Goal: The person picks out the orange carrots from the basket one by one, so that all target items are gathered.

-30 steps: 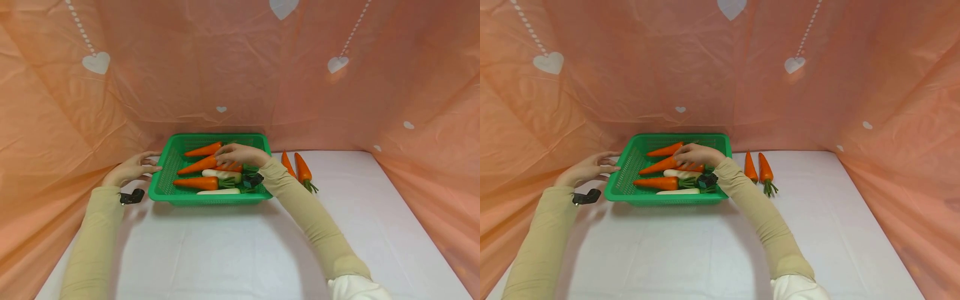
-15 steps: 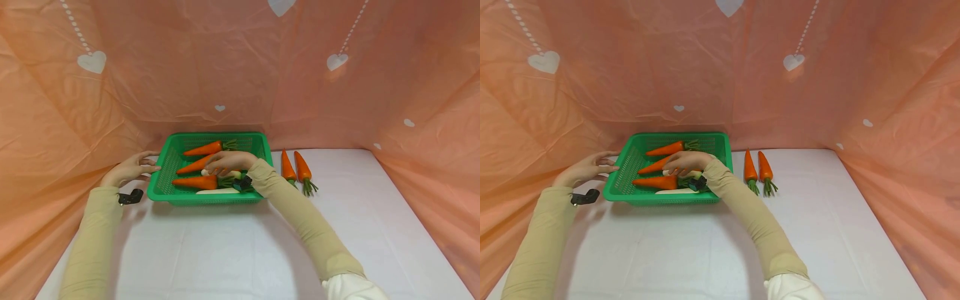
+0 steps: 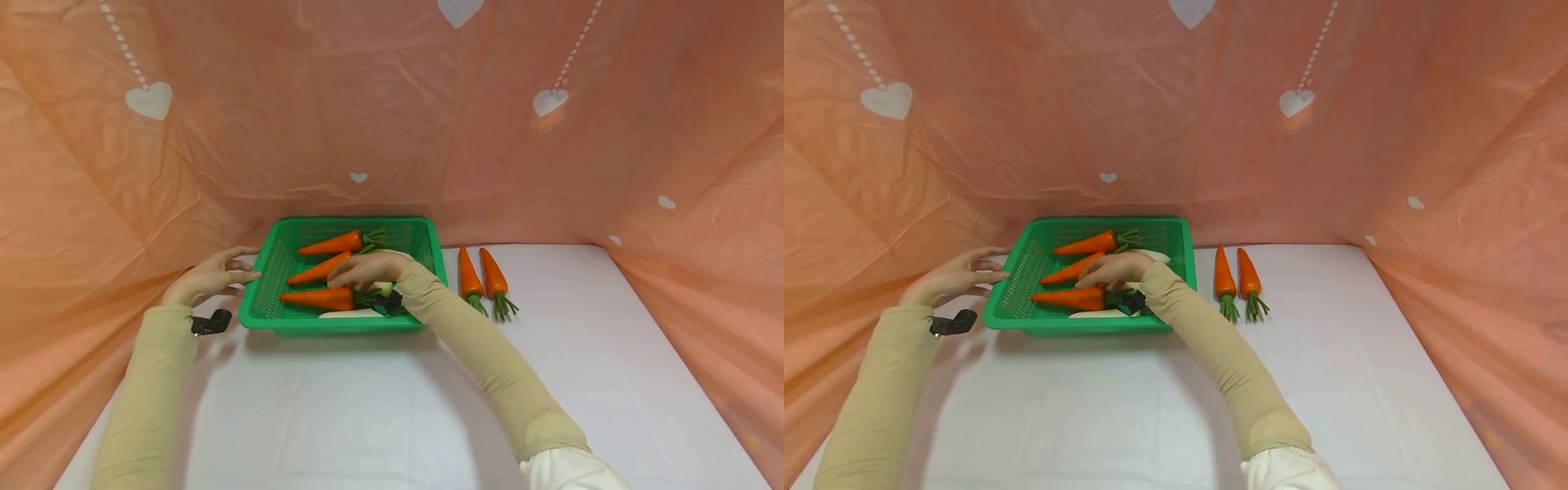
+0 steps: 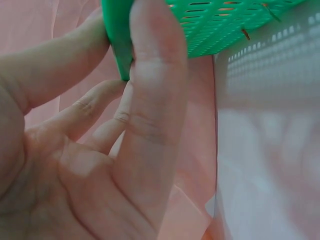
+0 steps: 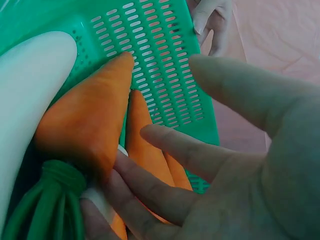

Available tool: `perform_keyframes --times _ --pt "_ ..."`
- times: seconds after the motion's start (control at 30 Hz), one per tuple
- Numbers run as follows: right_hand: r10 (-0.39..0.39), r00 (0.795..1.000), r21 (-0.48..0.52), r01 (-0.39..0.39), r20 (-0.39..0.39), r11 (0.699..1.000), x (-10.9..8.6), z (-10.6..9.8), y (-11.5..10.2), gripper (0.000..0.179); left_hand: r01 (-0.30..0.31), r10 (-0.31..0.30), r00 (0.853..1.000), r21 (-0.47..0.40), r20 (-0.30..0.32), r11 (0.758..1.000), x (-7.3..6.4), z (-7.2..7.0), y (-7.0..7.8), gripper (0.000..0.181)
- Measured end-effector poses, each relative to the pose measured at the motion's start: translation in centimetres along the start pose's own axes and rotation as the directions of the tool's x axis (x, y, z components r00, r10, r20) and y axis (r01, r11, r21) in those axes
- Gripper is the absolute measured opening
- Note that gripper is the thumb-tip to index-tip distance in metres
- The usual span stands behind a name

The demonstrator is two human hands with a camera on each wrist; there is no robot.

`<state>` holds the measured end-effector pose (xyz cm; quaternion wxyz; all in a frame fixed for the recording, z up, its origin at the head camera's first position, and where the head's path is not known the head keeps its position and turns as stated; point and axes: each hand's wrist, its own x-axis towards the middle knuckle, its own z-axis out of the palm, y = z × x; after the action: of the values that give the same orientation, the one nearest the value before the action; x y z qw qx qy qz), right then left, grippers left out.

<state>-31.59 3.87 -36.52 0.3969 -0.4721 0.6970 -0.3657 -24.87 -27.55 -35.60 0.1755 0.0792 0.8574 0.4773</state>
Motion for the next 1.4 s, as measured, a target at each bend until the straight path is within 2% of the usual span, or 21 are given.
perform_keyframes --times 0.2,0.33,0.43,0.5,0.6,0.73,0.97,1.1,1.27,1.4 --pt "-0.005 1.0 -0.047 0.006 0.021 0.999 0.09 0.0 -0.22 0.036 0.001 -0.001 1.0 0.008 -0.003 1.0 -0.03 0.05 0.1 0.072" --pt "0.096 0.995 -0.03 -0.096 -0.007 0.995 0.15 0.02 -0.46 0.033 0.001 -0.001 1.0 0.002 -0.007 1.0 -0.01 0.08 0.16 0.071" --pt "0.199 0.978 -0.025 -0.201 -0.054 0.979 0.03 0.08 -0.51 0.025 0.005 -0.005 1.0 -0.007 -0.008 1.0 -0.01 0.17 0.17 0.071" --pt "0.256 0.964 -0.018 -0.258 -0.077 0.966 -0.13 0.13 -0.5 0.031 0.006 -0.006 1.0 -0.001 -0.004 1.0 -0.03 0.24 0.15 0.071" --pt "0.303 0.948 0.0 -0.304 -0.099 0.953 -0.28 0.19 -0.39 0.041 -0.001 0.001 1.0 0.003 0.004 1.0 -0.04 0.38 0.09 0.071" --pt "0.304 0.947 -0.006 -0.306 -0.102 0.952 -0.26 0.19 -0.3 0.036 -0.014 0.014 1.0 -0.01 0.009 1.0 0.0 0.47 0.0 0.072" --pt "0.227 0.972 -0.016 -0.228 -0.063 0.974 -0.11 0.0 -0.55 0.025 -0.024 0.025 1.0 -0.038 0.008 0.999 0.0 0.4 0.02 0.071" --pt "0.207 0.978 -0.017 -0.208 -0.041 0.978 -0.16 -0.02 -0.54 0.035 -0.022 0.022 1.0 -0.026 0.007 0.999 -0.02 0.35 0.03 0.071" --pt "0.24 0.97 0.037 -0.238 -0.047 0.97 -0.3 0.26 -0.46 0.053 -0.01 0.01 1.0 -0.021 0.001 1.0 -0.13 0.39 0.14 0.072" --pt "0.259 0.963 0.013 -0.259 -0.067 0.966 -0.33 0.42 -0.65 0.051 -0.003 0.003 1.0 -0.028 -0.003 1.0 -0.11 0.37 0.12 0.073"
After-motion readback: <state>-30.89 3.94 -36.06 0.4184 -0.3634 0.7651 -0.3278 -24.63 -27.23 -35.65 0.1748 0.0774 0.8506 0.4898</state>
